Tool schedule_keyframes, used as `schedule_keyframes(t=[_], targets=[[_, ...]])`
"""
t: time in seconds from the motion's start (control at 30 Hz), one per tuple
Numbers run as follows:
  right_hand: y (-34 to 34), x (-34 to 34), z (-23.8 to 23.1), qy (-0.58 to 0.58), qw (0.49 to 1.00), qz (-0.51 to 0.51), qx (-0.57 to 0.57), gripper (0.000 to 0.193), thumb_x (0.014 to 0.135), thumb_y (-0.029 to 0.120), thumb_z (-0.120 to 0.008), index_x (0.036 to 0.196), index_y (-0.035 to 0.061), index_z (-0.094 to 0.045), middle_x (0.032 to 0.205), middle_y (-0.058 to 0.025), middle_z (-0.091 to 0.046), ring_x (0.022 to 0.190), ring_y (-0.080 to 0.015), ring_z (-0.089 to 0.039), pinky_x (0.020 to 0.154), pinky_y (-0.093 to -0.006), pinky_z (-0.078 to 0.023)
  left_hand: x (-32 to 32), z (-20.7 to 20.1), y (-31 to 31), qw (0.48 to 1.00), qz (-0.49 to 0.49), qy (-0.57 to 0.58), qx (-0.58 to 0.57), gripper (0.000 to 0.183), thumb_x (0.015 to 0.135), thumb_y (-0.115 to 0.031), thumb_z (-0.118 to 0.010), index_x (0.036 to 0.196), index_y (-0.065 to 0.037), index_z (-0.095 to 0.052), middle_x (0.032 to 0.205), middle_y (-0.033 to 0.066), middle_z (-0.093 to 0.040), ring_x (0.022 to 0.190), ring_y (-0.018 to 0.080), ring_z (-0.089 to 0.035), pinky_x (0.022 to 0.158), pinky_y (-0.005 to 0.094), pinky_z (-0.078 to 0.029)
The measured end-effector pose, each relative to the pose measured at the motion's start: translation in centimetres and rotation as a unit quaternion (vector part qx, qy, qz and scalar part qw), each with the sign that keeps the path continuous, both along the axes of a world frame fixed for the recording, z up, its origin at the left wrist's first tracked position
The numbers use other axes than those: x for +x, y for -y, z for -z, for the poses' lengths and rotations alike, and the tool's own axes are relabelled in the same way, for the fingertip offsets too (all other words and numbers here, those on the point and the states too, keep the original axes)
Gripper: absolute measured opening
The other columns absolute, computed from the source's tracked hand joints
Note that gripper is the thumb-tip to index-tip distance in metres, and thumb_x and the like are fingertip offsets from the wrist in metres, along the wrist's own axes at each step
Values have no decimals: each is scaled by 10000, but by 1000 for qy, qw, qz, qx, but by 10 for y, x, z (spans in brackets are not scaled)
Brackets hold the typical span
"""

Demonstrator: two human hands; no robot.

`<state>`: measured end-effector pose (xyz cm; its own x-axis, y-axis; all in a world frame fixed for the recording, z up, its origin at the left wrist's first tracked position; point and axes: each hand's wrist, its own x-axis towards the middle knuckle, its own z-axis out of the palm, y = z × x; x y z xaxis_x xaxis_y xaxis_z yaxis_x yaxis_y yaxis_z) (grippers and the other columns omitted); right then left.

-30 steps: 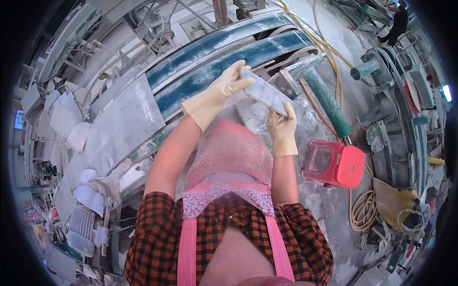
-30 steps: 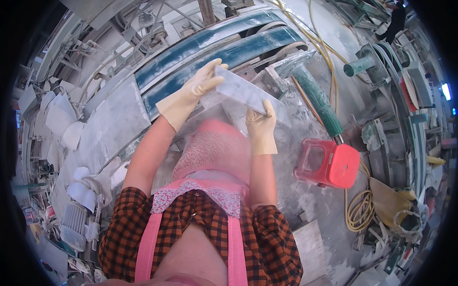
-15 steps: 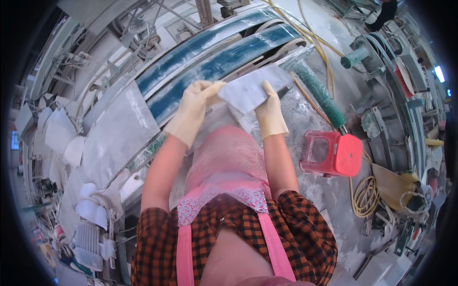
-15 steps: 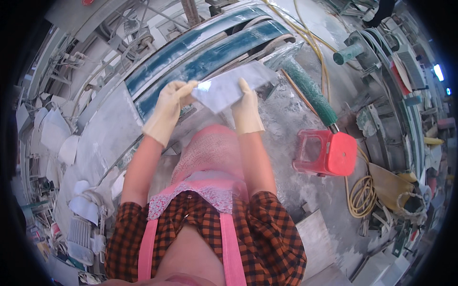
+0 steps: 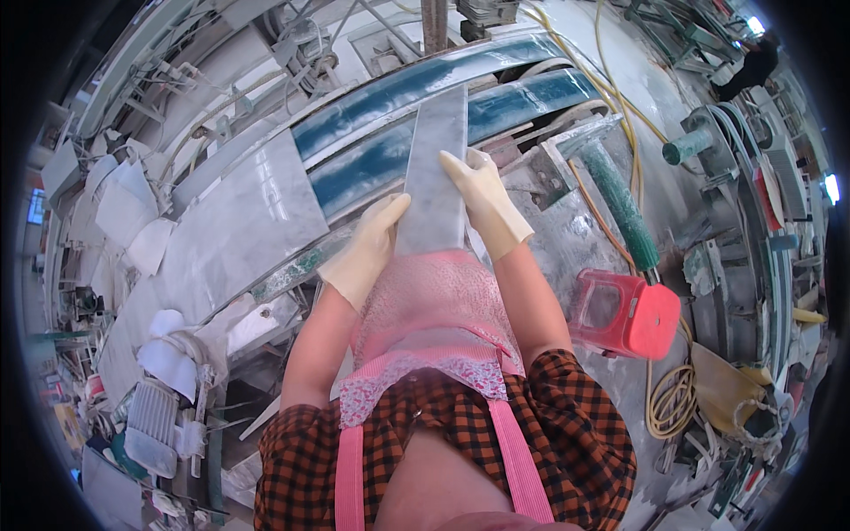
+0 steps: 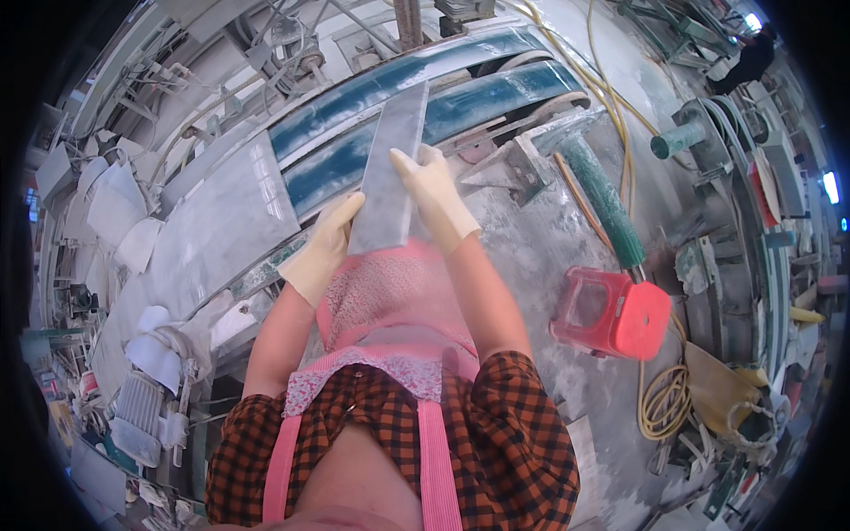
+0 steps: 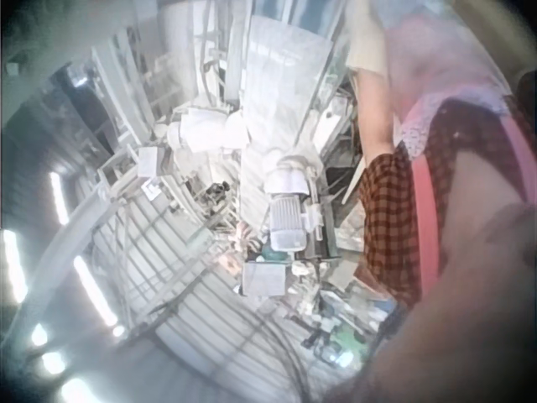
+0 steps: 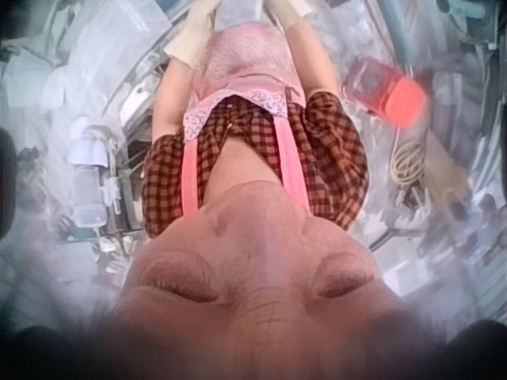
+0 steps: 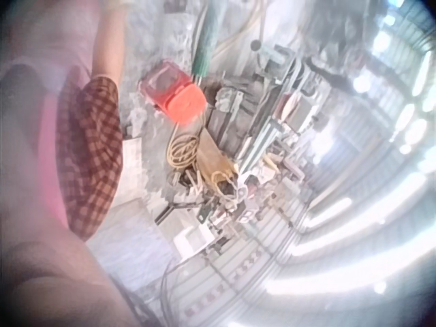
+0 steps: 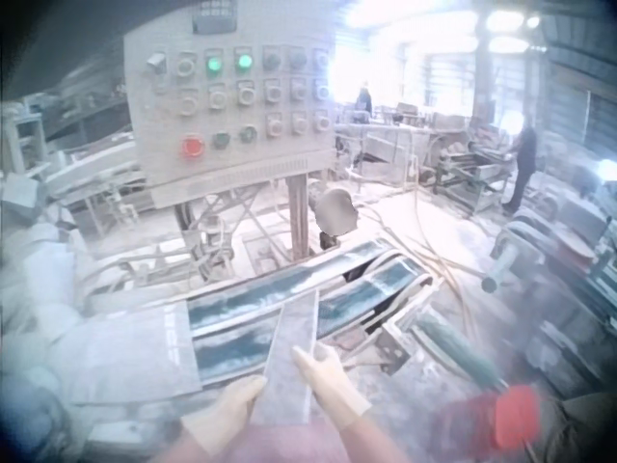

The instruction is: The person operates a control panel, then repeatedly picks up thin translucent sheets from a conveyor, aligns them, and places them onto a stack on the floor. The person wears gloves and handles the sheets one at a time.

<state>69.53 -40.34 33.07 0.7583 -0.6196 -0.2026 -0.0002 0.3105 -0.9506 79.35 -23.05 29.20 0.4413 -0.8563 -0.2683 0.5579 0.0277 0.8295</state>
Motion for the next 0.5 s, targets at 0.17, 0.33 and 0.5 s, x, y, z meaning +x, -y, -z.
schedule_keyframes(t=[0.17,0.33,0.5], targets=[[-11,8,-10,-42,997,-28,-58,290,977,191,-701,1156,-37,-708,1023,-60,-740,887,-116,-676,782,-304,-546,6,3,-15,1000,-22,0,-23,434,1047,-318,-628,1292,41,-633,1228,108,-707,1116,181,-660,1011,340,-499],[-21,25,-8,36,997,-74,9,288,986,186,-681,1164,-39,-703,1057,-65,-730,900,-114,-667,772,-292,-536,13,18,-31,994,-90,7,-64,433,1070,-319,-605,1354,7,-605,1239,95,-712,1105,178,-685,968,352,-555],[-16,69,9,-24,978,-106,-179,335,1021,250,-621,1144,-56,-680,1017,-88,-713,898,-130,-635,808,-312,-516,80,11,-51,972,-150,132,124,466,1095,-410,-541,1333,-18,-625,1205,124,-716,1056,179,-701,933,383,-571]])
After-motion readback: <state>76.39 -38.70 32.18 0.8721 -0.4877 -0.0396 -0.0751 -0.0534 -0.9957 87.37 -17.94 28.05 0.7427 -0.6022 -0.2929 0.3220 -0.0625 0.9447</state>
